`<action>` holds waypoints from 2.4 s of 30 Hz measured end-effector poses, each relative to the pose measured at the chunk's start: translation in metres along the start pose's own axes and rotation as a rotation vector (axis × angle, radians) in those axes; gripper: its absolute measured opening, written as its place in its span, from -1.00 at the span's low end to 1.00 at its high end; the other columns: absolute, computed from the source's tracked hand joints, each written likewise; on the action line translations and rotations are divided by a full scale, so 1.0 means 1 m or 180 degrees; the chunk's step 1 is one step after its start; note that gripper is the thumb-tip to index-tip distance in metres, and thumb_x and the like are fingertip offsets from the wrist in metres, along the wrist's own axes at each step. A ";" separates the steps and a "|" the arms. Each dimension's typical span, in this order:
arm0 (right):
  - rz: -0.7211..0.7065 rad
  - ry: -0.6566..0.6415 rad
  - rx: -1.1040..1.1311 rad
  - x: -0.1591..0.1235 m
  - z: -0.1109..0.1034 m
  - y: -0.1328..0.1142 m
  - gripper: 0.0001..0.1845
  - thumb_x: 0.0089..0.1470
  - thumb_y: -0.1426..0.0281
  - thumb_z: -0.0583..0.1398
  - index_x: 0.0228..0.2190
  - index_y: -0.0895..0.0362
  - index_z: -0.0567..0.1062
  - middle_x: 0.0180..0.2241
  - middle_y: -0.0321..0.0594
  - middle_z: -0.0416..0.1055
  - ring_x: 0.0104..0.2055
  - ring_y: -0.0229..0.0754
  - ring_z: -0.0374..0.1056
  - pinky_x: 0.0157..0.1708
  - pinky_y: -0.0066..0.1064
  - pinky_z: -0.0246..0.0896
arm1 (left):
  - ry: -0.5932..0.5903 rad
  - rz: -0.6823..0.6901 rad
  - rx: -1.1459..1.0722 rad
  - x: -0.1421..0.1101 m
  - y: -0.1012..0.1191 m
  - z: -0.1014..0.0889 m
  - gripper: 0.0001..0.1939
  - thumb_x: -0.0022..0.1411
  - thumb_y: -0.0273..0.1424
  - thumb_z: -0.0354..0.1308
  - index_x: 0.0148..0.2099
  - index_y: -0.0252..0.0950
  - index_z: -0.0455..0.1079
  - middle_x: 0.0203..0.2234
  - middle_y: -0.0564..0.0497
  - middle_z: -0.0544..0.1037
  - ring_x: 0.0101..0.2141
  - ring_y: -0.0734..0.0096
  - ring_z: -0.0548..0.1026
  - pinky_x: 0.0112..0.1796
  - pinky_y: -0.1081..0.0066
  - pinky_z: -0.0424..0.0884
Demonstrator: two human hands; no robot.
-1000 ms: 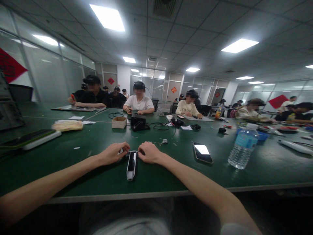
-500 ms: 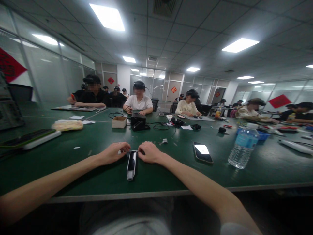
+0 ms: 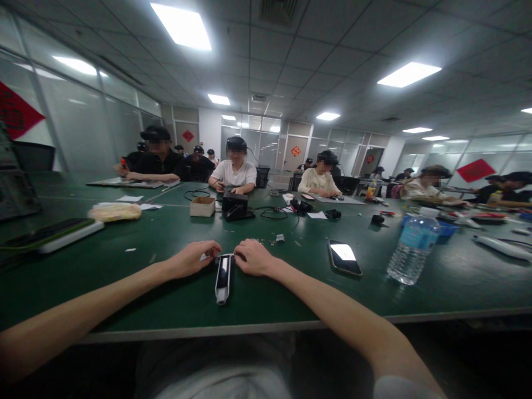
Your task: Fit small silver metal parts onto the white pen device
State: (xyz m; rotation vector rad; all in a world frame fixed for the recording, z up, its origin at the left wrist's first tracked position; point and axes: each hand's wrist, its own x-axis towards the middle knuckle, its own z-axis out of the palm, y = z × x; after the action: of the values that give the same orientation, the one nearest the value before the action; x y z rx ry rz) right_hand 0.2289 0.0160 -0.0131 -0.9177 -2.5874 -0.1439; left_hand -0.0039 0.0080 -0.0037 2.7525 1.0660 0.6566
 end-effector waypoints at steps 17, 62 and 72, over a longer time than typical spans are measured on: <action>-0.0027 0.0001 0.0132 0.000 0.000 0.002 -0.80 0.17 0.43 0.10 -0.30 0.22 0.52 -0.30 -0.11 0.44 -0.24 -0.19 0.28 -0.20 -0.36 0.17 | 0.0022 -0.0117 0.0219 0.000 0.005 -0.003 -0.77 0.18 -0.56 -0.01 -0.10 -0.29 0.30 -0.28 -0.01 0.50 -0.26 0.36 0.47 -0.22 0.39 0.37; 0.0012 -0.0034 0.0232 0.000 0.001 0.002 -0.81 0.17 0.44 0.10 -0.29 0.22 0.51 -0.28 -0.11 0.44 -0.20 -0.18 0.30 -0.17 -0.36 0.19 | -0.0212 -0.0265 0.0415 -0.001 0.010 -0.003 -0.85 0.22 -0.41 0.01 -0.15 -0.26 0.33 -0.35 0.01 0.52 -0.33 0.34 0.48 -0.32 0.42 0.35; -0.0162 0.0060 0.0143 -0.002 -0.022 0.027 -0.82 0.09 0.45 0.16 -0.25 0.20 0.50 -0.25 -0.12 0.45 -0.17 -0.17 0.31 -0.12 -0.34 0.20 | -0.0261 -0.0265 0.0397 -0.001 0.009 -0.004 -0.83 0.24 -0.41 0.03 -0.11 -0.27 0.33 -0.31 -0.01 0.52 -0.30 0.32 0.48 -0.31 0.41 0.36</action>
State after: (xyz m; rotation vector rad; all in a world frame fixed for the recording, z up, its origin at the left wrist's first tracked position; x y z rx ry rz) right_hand 0.2540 0.0314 0.0052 -0.8312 -2.5868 -0.1076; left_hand -0.0004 0.0003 0.0023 2.7928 1.2352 0.4772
